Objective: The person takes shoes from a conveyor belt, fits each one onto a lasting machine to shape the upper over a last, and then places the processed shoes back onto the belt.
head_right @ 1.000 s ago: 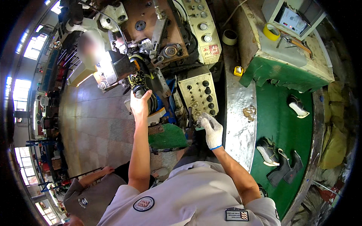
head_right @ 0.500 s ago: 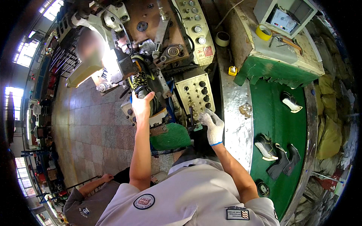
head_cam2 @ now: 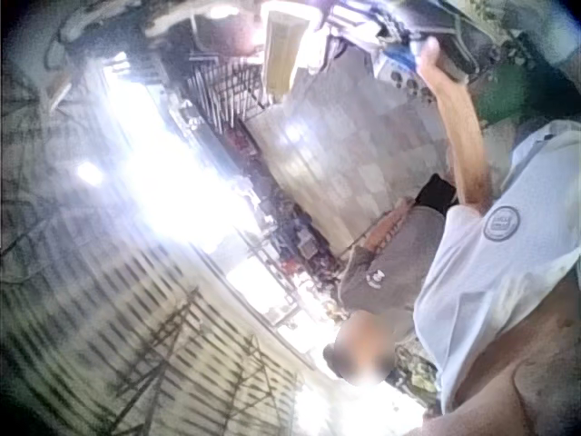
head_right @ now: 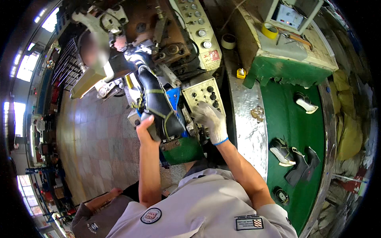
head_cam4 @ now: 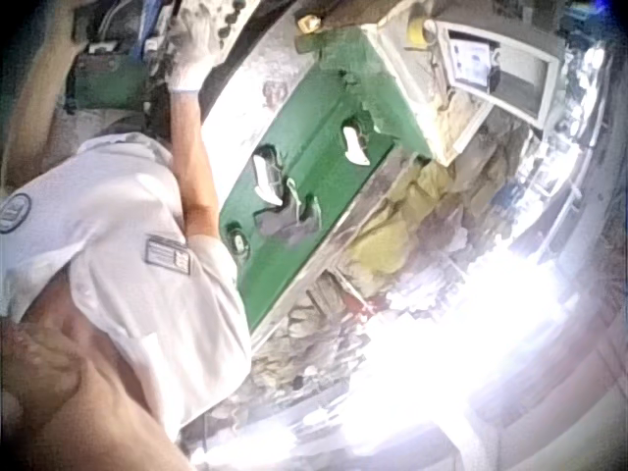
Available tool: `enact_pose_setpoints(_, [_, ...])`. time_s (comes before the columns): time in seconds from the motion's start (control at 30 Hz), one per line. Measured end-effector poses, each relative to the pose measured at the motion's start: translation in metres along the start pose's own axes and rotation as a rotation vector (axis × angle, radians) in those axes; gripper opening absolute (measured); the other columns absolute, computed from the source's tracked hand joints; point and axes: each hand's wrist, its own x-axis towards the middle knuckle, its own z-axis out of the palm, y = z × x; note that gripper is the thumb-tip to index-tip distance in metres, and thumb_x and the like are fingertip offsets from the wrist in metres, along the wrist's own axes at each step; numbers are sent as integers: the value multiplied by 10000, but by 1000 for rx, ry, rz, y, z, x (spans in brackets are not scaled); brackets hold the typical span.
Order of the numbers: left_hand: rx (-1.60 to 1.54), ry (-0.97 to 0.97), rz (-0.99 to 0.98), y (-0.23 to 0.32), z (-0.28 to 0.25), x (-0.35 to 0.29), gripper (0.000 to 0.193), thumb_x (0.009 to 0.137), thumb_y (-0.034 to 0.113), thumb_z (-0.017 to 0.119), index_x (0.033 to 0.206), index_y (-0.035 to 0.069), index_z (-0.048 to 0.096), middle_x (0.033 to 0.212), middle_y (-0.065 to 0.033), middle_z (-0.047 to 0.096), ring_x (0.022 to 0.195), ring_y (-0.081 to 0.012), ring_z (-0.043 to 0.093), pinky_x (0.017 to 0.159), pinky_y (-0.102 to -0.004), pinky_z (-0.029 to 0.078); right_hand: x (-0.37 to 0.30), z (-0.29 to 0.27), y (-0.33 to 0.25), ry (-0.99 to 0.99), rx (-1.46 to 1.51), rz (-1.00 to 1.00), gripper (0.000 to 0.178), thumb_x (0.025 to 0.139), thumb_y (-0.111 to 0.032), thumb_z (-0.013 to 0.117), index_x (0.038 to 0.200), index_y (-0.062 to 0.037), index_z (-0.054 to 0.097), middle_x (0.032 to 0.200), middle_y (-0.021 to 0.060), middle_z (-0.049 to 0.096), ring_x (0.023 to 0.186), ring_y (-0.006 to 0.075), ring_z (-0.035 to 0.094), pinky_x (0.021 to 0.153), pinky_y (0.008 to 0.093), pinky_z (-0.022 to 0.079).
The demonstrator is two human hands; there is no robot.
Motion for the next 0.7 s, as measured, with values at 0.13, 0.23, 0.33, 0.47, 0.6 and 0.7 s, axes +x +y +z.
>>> enact_pose_setpoints(0.13, [-406, -585, -302, -52, 48, -51, 975, 819, 524, 733, 1536, -16, 350, 1446, -313, 494, 1255, -485, 559, 1009, -588, 505, 19, 14, 7, -474, 883, 295, 748, 976, -566, 605, 1477, -24, 484, 1301, 223, 659, 1098, 271, 693, 949, 449, 559])
enact_pose_setpoints(0.23, [-539, -395, -491, -106, 19, -73, 930, 883, 655, 654, 1505, -1, 431, 1423, -220, 561, 1201, -458, 599, 1010, -550, 508, -11, 45, -39, -130, 761, 150, 664, 940, -487, 664, 1441, -69, 546, 1320, 182, 661, 1121, 274, 689, 980, 438, 560])
enact_pose_setpoints(0.33, [20, -259, -458, -128, -3, -54, 706, 978, 529, 615, 1406, -27, 534, 1278, -171, 666, 1054, -344, 679, 934, -432, 545, -28, 1, -60, -54, 650, -17, 598, 897, -338, 704, 1390, -26, 572, 1279, 178, 679, 1078, 283, 702, 945, 419, 577])
enact_pose_setpoints(0.47, [902, -318, -51, -127, 57, -34, 512, 1071, 389, 517, 1287, -61, 629, 1198, -148, 708, 1046, -234, 688, 920, -359, 529, -71, -70, -71, 31, 568, 11, 533, 881, -305, 713, 1290, 26, 629, 1123, 209, 730, 936, 282, 743, 867, 407, 604])
enact_pose_setpoints(0.6, [502, -655, -224, -163, 163, -35, 553, 1007, 342, 621, 1369, -72, 568, 1302, -142, 662, 1180, -216, 634, 1007, -321, 472, -111, -118, -66, 181, 512, -117, 567, 847, -262, 736, 1322, 18, 602, 1183, 192, 705, 987, 253, 725, 880, 384, 592])
enact_pose_setpoints(0.7, [608, -769, -453, -212, 185, -42, 492, 904, 218, 755, 1274, -68, 601, 1172, -113, 671, 1032, -178, 614, 977, -295, 450, -146, -139, -77, 304, 300, -259, 671, 803, -225, 757, 1390, 19, 543, 1261, 132, 660, 1085, 204, 666, 951, 345, 539])
